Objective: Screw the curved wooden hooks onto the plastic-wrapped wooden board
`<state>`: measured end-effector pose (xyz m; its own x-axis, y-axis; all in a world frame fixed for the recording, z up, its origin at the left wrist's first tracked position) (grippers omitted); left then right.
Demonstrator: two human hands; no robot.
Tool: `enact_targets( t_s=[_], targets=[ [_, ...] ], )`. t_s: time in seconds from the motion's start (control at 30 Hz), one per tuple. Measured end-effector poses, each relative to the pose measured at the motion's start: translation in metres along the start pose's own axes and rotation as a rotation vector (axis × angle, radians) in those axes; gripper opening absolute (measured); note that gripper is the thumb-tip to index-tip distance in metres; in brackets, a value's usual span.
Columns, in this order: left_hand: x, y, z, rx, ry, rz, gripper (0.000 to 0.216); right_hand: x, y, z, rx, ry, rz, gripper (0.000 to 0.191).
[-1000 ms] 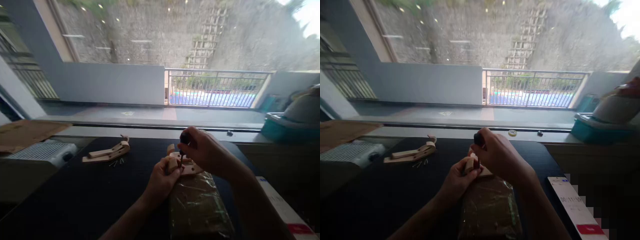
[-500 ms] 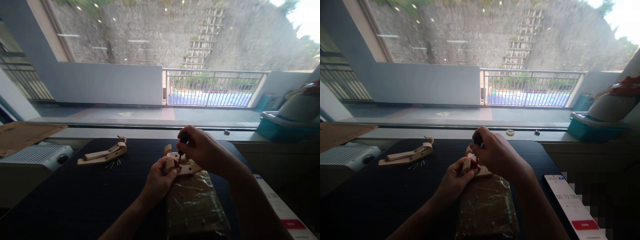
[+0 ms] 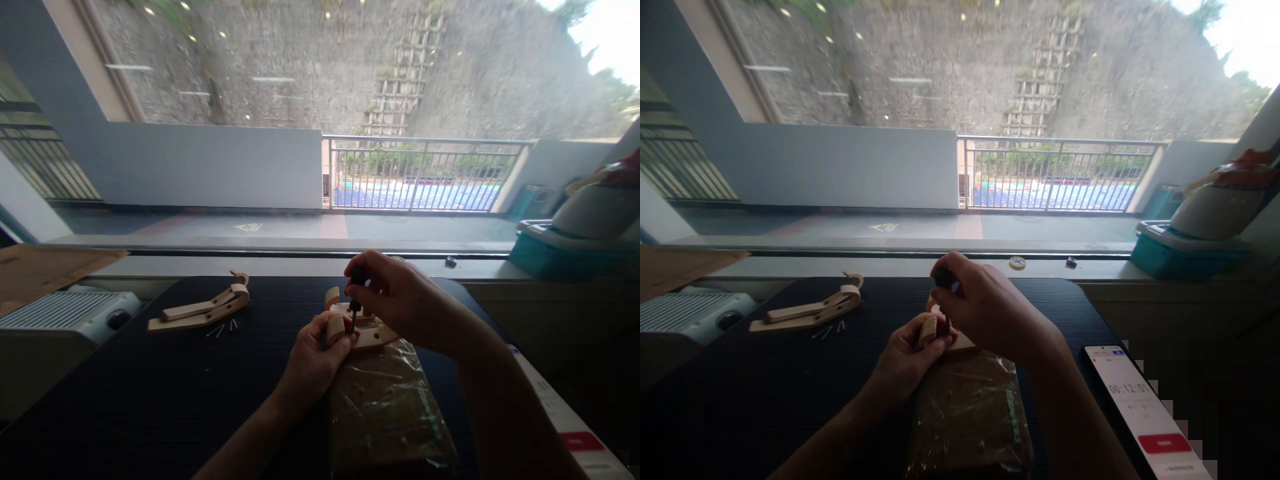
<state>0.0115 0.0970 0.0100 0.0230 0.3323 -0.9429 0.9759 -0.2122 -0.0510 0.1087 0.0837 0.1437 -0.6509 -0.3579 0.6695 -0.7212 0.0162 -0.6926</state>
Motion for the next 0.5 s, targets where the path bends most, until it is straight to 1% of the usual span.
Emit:
enact_targets(
  t_s=[0.07,0.23,0.3,0.5],
  targets=[
    [0.000,0.000,0.000,-0.002,-0.008,0.001,0.014,-0.006,-0.003,-0.002,-0.037,0.039,0.042,0.012],
    [-0.001,0.000,-0.001,0.007,-0.002,-0.023,0.014,-0.014,-0.008,-0.004,-0.125,0.105,0.166,0.024],
    [-0.003,-0.001,-0.002,0.006,0.011,-0.042,0.014,-0.011,-0.007,-0.004,-0.118,0.096,0.168,0.024],
    [-0.002,-0.001,-0.002,0.008,0.003,-0.026,0.014,0.002,-0.002,0.001,-0.015,0.028,0.031,0.012]
  ],
)
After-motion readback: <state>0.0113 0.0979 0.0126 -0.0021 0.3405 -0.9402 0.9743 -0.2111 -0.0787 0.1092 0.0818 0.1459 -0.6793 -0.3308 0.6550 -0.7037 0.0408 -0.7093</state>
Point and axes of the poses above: each hand's wrist, its own z-axis away from the middle knuckle, its own y-axis out of the palm, x = y × z, the point moved 10 cm from there along -z, towards the middle knuckle, and after that the axes turned 12 degrees about y, right-handed, at the moved point
